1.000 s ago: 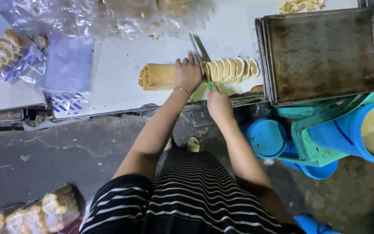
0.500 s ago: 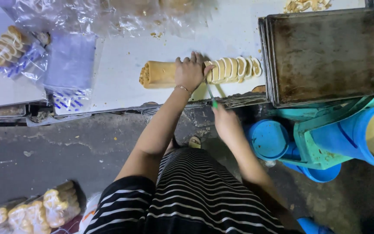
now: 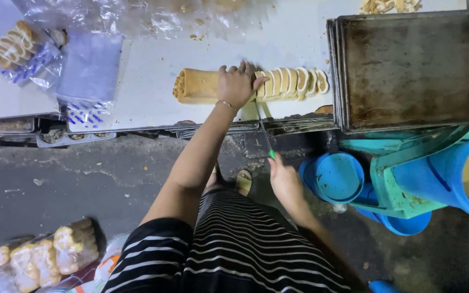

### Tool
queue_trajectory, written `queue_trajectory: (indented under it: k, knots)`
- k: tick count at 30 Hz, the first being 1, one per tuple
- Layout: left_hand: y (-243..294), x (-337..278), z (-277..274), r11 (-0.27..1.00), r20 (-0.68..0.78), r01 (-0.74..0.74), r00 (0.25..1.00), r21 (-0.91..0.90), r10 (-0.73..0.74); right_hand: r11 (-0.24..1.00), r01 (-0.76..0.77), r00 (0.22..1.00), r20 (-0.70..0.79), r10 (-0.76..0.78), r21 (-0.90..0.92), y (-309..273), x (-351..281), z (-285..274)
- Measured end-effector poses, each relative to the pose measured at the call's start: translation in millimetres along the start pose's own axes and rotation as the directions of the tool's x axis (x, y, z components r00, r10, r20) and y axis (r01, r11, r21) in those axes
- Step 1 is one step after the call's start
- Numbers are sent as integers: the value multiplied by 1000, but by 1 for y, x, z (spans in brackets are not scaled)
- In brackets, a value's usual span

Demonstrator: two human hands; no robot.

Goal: The person takes a long cylindrical bread roll from a tray and places it on a white countertop. Using a knife, they slice the roll into many thin, even pieces. The person then gathers the sliced pieces and places them into a clear plastic bag.

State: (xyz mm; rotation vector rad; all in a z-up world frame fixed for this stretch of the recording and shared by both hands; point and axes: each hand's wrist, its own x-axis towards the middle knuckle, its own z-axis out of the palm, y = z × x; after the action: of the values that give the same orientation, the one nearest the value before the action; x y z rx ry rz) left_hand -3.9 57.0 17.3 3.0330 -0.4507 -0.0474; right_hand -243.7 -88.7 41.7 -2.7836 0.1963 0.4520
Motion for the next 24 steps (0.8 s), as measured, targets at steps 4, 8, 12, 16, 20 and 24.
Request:
queue_trajectory:
  k: [4, 8, 12, 16, 20, 24]
  knots:
    - [0, 2, 0, 1000, 3, -4, 1000, 26, 4, 990, 76, 989, -134, -60, 119, -15, 82, 30]
    - [4, -4, -11, 999, 44, 26, 999, 19, -27, 977, 94, 977, -208, -53, 193, -12, 117, 61]
    - [-1, 1, -15, 998, 76, 60, 995, 3, -60, 993, 77, 962, -255, -97, -88, 55, -7, 89]
    - [-16, 11, 14, 1000, 143, 13, 990, -16, -11, 996, -47, 986, -161, 35, -77, 43, -62, 17]
    - [-24, 8, 15, 1000, 63, 18, 998, -18, -16, 998, -15, 968, -249, 30, 63, -33, -36, -51]
    - [-25, 10, 14, 998, 38, 28, 999, -48, -26, 1000, 23, 951, -308, -25, -10, -37, -4, -18]
